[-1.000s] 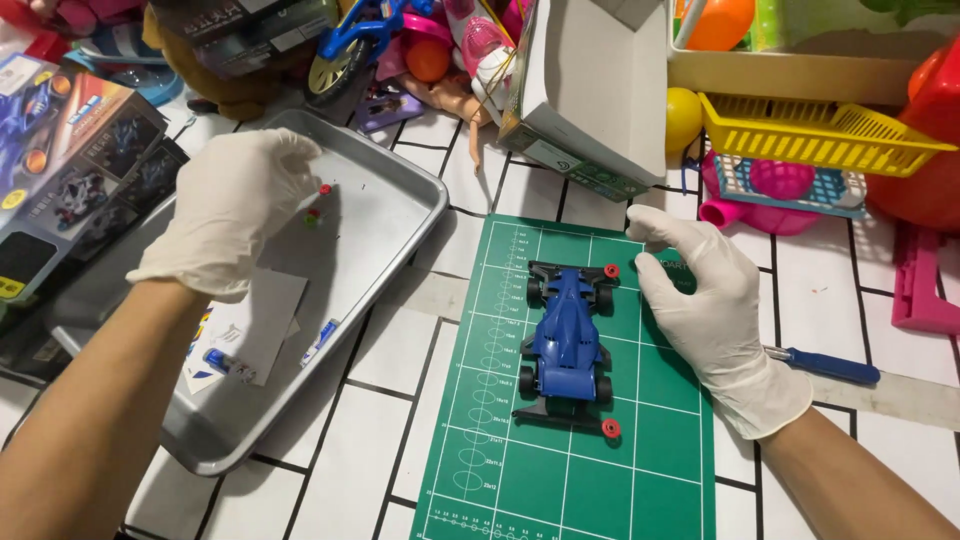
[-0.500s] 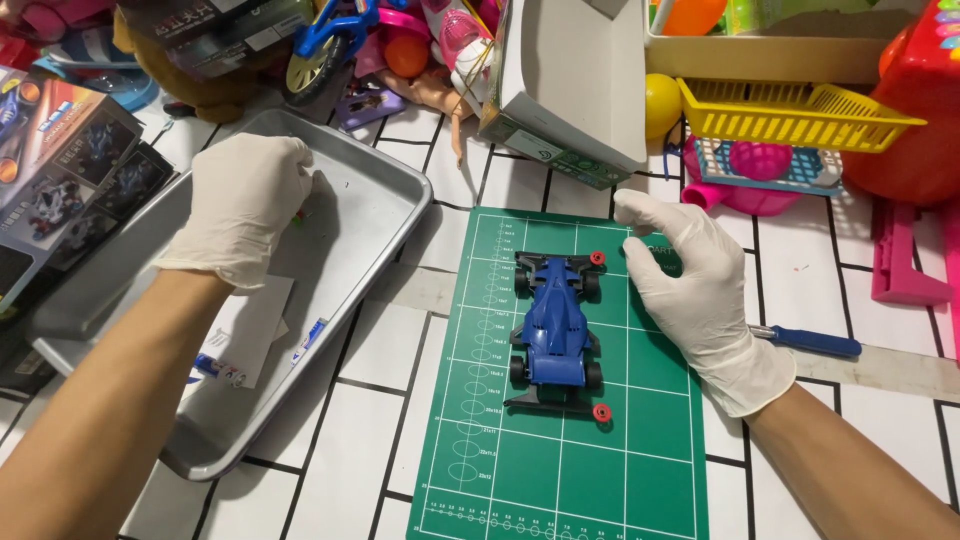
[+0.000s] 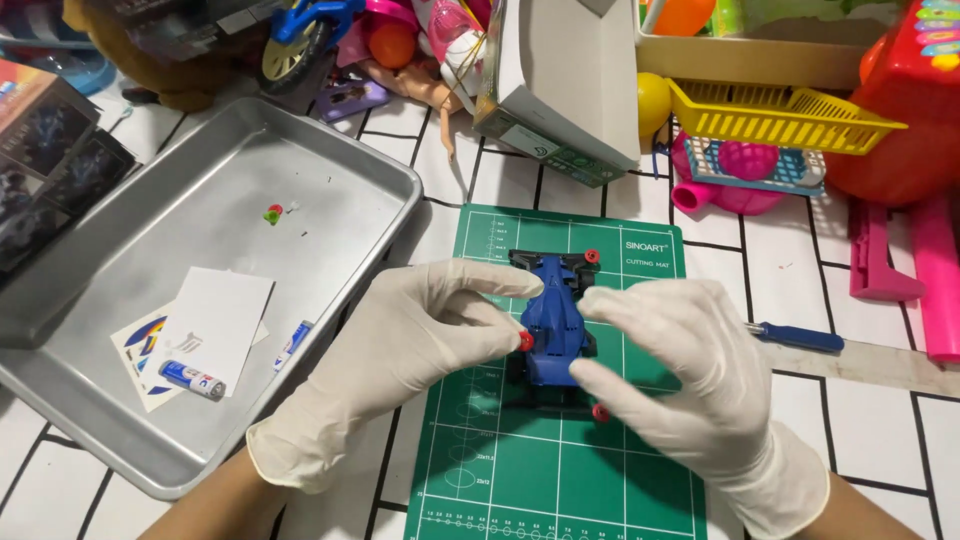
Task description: The person assembles a blue toy car on a green cutting mat. They attach the blue body shell to the chassis, apply a sticker to the rear, and then install four red wheels using a screwdriver to secure them.
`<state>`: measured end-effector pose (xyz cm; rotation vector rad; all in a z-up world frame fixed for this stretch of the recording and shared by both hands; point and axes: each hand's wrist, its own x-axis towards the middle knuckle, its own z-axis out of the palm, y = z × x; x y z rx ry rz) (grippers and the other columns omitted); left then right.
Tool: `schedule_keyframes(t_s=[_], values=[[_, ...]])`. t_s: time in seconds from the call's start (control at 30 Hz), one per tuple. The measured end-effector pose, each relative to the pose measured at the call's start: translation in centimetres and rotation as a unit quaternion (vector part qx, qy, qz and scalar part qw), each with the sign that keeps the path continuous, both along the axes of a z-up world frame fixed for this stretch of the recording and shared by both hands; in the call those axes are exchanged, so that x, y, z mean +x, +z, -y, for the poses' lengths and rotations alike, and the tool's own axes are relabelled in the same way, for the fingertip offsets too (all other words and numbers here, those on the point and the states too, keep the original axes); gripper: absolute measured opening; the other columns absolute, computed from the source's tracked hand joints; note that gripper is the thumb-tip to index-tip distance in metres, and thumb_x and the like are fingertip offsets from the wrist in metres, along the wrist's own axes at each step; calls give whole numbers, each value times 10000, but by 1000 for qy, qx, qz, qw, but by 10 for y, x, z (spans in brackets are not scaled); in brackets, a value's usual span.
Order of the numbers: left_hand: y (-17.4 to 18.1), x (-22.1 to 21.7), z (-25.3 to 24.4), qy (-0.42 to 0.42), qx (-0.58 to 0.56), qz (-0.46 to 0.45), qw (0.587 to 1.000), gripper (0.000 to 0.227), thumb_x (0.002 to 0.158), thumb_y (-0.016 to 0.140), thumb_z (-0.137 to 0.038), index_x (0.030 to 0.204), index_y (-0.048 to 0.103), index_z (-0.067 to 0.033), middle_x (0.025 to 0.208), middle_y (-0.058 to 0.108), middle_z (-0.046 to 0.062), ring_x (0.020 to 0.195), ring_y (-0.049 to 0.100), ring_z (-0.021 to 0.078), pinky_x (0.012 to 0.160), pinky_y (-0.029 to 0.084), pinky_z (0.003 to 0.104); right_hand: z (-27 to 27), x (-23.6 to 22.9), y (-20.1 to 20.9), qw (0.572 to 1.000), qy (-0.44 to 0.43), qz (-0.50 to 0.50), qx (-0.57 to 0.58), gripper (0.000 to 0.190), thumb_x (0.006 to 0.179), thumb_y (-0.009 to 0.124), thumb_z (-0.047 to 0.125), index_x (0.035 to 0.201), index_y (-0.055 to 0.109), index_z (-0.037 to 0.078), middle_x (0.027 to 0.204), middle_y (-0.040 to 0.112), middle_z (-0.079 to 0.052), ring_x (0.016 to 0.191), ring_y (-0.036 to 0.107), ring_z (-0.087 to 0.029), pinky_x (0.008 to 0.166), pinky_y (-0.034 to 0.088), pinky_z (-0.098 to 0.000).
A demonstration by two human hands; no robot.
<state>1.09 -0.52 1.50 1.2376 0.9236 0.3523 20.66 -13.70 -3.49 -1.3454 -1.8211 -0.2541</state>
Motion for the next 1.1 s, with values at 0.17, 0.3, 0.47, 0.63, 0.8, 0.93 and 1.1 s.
schedule_keyframes(t_s=[0.17, 0.3, 0.47, 0.63, 0.8, 0.93, 1.1], values=[[-12, -6, 5, 3, 18, -4, 1000, 378, 724, 800, 14, 1096, 840, -41, 709, 791, 102, 718, 743, 114, 848, 647, 244, 3, -28, -3, 999, -10, 28, -22, 449, 871, 885, 207, 1228, 663, 50, 1165, 760, -64, 979, 708, -251, 856, 531, -352], [-22, -11, 8, -40, 9, 61, 997, 377, 771, 823, -28, 1148, 805, -40, 748, 777, 98, 730, 713, 88, 757, 613, 214, 3, -34, -11, 999, -5, 37, -29, 478, 900, 867, 162, 1297, 622, 61, 1130, 745, -23, 974, 687, -244, 873, 501, -341], [-24, -12, 14, -57, 13, 75, 995, 392, 768, 790, -4, 1158, 799, -32, 751, 765, 68, 730, 701, 64, 745, 616, 212, 6, -37, -10, 999, -12, 36, -24, 471, 904, 864, 78, 1301, 613, 53, 1119, 763, -8, 931, 682, -218, 851, 527, -326], [-24, -13, 16, -75, 39, 75, 994, 396, 780, 781, -75, 1175, 801, -39, 759, 757, 40, 721, 669, 39, 692, 586, 182, 11, -33, -19, 996, -38, 75, -28, 466, 905, 867, 193, 1303, 638, 112, 1146, 737, 60, 992, 639, -240, 819, 523, -363], [-23, -15, 16, -87, 64, 57, 993, 383, 769, 719, -42, 1137, 824, -54, 794, 680, -40, 659, 505, -5, 635, 467, 140, 12, -35, -18, 995, -35, 97, -11, 414, 923, 866, 148, 1274, 651, 106, 1142, 733, 72, 944, 656, -214, 821, 501, -366], [-18, -17, 4, -105, 82, -9, 991, 421, 820, 644, -59, 1183, 836, -152, 631, 537, -105, 582, 430, -9, 558, 397, 153, 18, -37, -25, 996, -25, 82, -32, 431, 920, 860, 170, 1288, 639, 128, 1200, 746, 91, 934, 636, -195, 836, 571, -334], [-10, -13, -6, -185, 68, -226, 954, 409, 902, 536, -151, 1249, 732, -243, 849, 753, -18, 739, 640, 110, 734, 492, 245, 11, -55, -25, 988, -28, 153, -22, 366, 1008, 732, 206, 1347, 595, 186, 1036, 748, 197, 807, 603, -163, 806, 432, -353]])
